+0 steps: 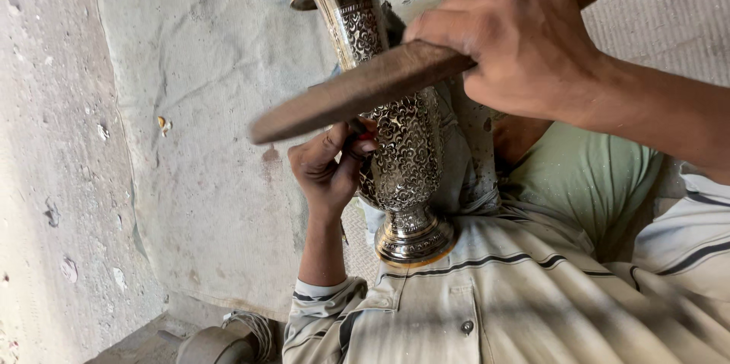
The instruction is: The person sits on the floor holding an ornate brass vase against their lap and carves decorative patterns into its surface, striking a small chisel with a wooden mallet and repositioning the chisel on different areas of the vase body.
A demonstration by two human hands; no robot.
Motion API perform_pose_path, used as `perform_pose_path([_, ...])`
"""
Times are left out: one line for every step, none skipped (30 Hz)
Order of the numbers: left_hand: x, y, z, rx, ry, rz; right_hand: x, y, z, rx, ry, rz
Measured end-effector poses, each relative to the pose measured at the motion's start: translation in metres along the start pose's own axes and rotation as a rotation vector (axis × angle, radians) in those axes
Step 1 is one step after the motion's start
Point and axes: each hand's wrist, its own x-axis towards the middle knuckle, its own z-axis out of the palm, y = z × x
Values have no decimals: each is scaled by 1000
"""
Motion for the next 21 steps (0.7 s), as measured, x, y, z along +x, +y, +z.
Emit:
perform_pose_path([-1,0,0,24,5,-20,0,-1,0,4,13,-4])
perform_pose_path([-1,-1,0,48,13,-41,0,-1,1,104,42,-12])
perform_pose_path([-2,-1,0,10,6,-42,0,-2,2,207,70,-24])
perform_pose_path([-2,-1,0,-25,0,-40,0,-3,3,311,99,-39])
perform_pose_path([-2,-2,0,-62,-9,-31,-1,-3,3,173,66,-43])
perform_pose_path([-2,-2,-1,-41,-11,-15,-1,-3,4,31,35,-44])
perform_pose_path([-2,-2,-1,-21,-17,-2,-2,-3,4,-108,5,-40])
perform_pose_path([-2,-2,-1,-3,-21,6,-2,-3,3,75,50,11])
perform_pose_path([-2,-2,-2,7,-25,-23,-4,-3,4,261,92,59])
perform_pose_path([-3,-2,-3,20,-25,-56,-5,-4,4,452,128,105])
perform_pose_path([-3,-2,-3,33,-26,-84,-6,-4,5,242,91,46])
perform_pose_path([-3,-3,-3,17,-25,-46,-7,-4,5,23,62,-13])
perform_pose_path([-2,-3,-3,1,-30,-6,-8,-3,5,-197,34,-66])
perform_pose_path([-2,-4,-3,-16,-37,27,-9,-3,6,11,68,5])
perform_pose_path([-3,-5,-3,-29,-37,-11,-10,-3,6,219,95,76])
perform_pose_path([-3,-5,-3,-38,-32,-51,-10,-3,7,431,117,143])
perform_pose_path([-3,-4,-4,-44,-22,-94,-10,-3,7,208,68,79])
perform_pose_path([-4,-4,-4,-72,-26,-60,-10,-2,8,-18,26,12])
perform_pose_path([-3,-4,-4,-103,-37,-19,-10,-1,8,-252,-9,-53])
perform_pose_path([-3,-4,-4,-135,-52,20,-10,-1,7,-48,48,-40])
perform_pose_path([-3,-3,-5,-95,-51,-21,-11,0,7,158,102,-22])
